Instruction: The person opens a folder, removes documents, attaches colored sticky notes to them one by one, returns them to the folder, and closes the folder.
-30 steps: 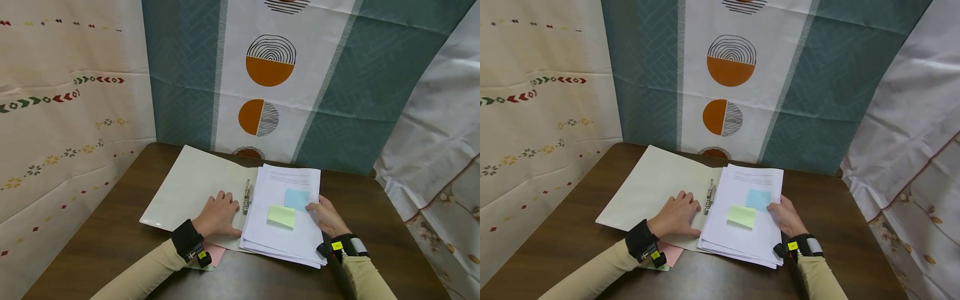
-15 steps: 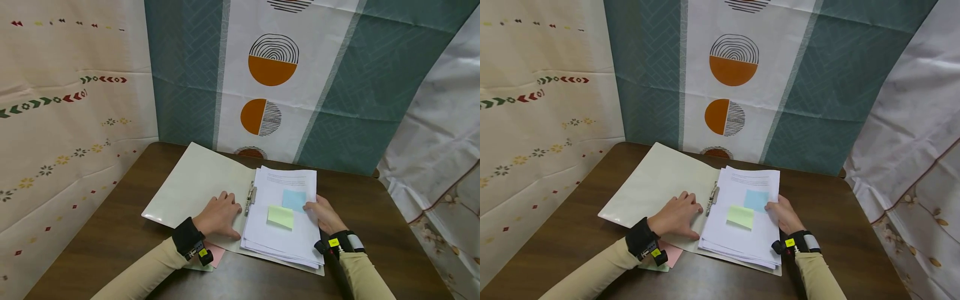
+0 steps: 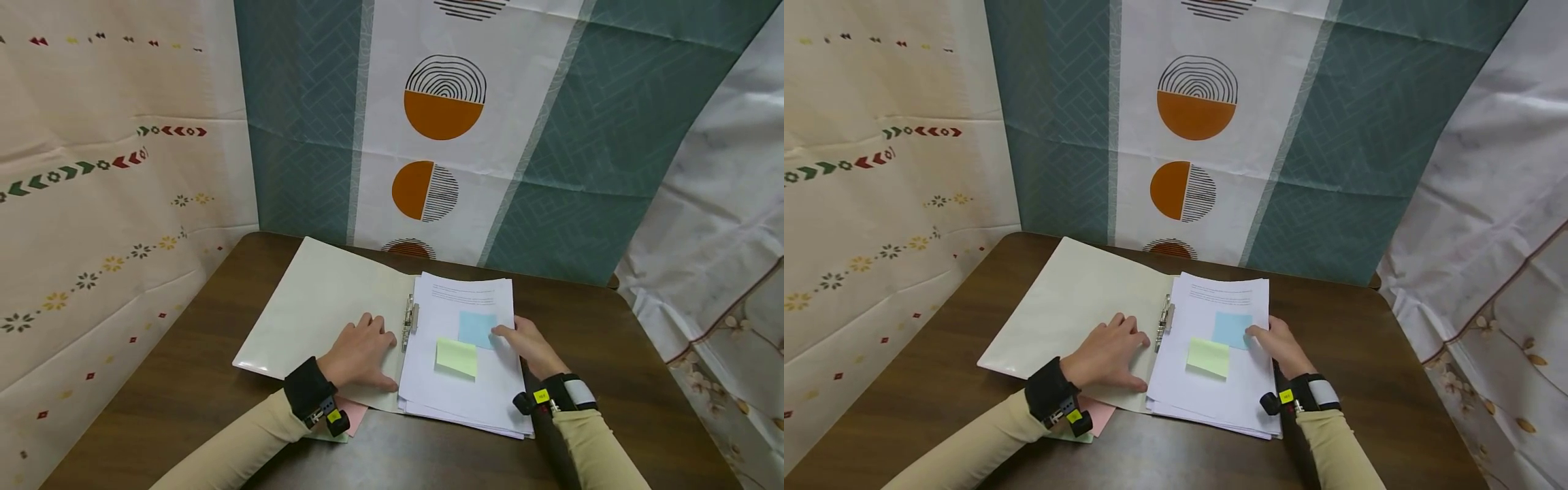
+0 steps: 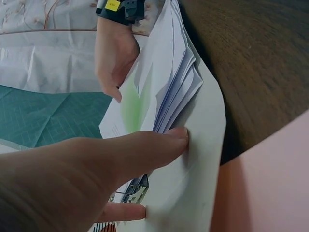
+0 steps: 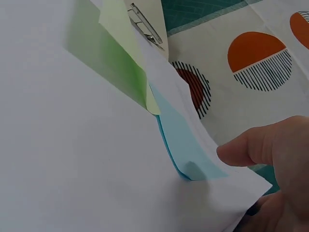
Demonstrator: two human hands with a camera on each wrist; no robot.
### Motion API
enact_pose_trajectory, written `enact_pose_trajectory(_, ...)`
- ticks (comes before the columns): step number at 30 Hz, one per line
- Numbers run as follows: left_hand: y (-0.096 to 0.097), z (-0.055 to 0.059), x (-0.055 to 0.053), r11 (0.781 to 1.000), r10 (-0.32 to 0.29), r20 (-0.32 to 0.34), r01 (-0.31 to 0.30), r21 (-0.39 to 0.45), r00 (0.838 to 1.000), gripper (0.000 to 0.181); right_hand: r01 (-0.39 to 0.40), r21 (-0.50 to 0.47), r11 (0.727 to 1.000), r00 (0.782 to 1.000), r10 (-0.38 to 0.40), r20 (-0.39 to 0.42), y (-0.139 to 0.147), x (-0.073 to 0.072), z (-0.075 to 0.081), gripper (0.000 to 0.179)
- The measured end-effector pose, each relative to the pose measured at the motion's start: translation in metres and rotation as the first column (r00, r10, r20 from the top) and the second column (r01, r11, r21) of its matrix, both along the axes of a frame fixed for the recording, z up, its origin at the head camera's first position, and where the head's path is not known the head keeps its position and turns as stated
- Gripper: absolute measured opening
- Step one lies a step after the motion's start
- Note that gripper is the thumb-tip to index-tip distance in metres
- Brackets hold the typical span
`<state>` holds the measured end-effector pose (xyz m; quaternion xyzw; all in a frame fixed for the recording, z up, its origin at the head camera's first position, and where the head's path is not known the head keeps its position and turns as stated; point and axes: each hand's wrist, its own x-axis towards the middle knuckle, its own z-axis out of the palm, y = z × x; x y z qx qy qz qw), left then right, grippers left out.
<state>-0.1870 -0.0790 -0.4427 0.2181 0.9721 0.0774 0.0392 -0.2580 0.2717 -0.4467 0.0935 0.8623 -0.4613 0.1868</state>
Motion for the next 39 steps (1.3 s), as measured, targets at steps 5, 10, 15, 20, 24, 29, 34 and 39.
enact_pose_trajectory(5, 0.001, 0.000, 0.000, 1.000, 0.001, -0.003, -0.001, -0.006, 1.000, 0.075, -0.018, 0.126, 0.992, 1.000, 0.018, 0.000, 0.008, 0.003, 0.009, 0.084)
enact_pose_trajectory(10, 0.003, -0.001, 0.000, 1.000, 0.007, 0.001, -0.007, -0.009, 1.000, 0.075, -0.031, 0.137, 0.990, 0.998, 0.038, -0.053, 0.024, 0.002, 0.014, 0.073)
enact_pose_trajectory(15, 0.005, -0.001, -0.002, 1.000, 0.012, 0.004, -0.012, -0.012, 1.000, 0.077, -0.037, 0.072, 0.997, 0.994, 0.044, -0.099, 0.038, -0.004, 0.024, 0.067)
enact_pose_trajectory(20, 0.006, -0.002, -0.003, 1.000, 0.009, 0.002, -0.009, -0.018, 1.000, 0.077, -0.058, -0.013, 0.998, 0.994, 0.056, -0.088, 0.047, -0.011, 0.028, 0.067)
enact_pose_trajectory(24, 0.008, -0.002, -0.004, 1.000, 0.009, 0.000, -0.009, -0.030, 1.000, 0.078, -0.042, -0.065, 0.997, 0.993, 0.035, -0.109, 0.047, -0.020, 0.023, 0.065)
enact_pose_trajectory(29, 0.007, -0.004, -0.005, 1.000, 0.004, 0.003, -0.003, -0.026, 1.000, 0.078, -0.015, -0.069, 0.997, 0.995, 0.008, -0.104, 0.038, -0.032, 0.012, 0.067)
enact_pose_trajectory(34, 0.006, -0.004, -0.006, 1.000, -0.010, -0.009, 0.010, -0.025, 1.000, 0.078, 0.029, -0.044, 0.999, 0.993, -0.034, -0.110, 0.028, -0.036, 0.009, 0.069)
enact_pose_trajectory(39, 0.005, -0.004, -0.006, 0.999, -0.008, -0.007, 0.008, -0.031, 1.000, 0.078, 0.057, -0.035, 0.998, 0.991, -0.061, -0.123, 0.017, -0.039, 0.009, 0.067)
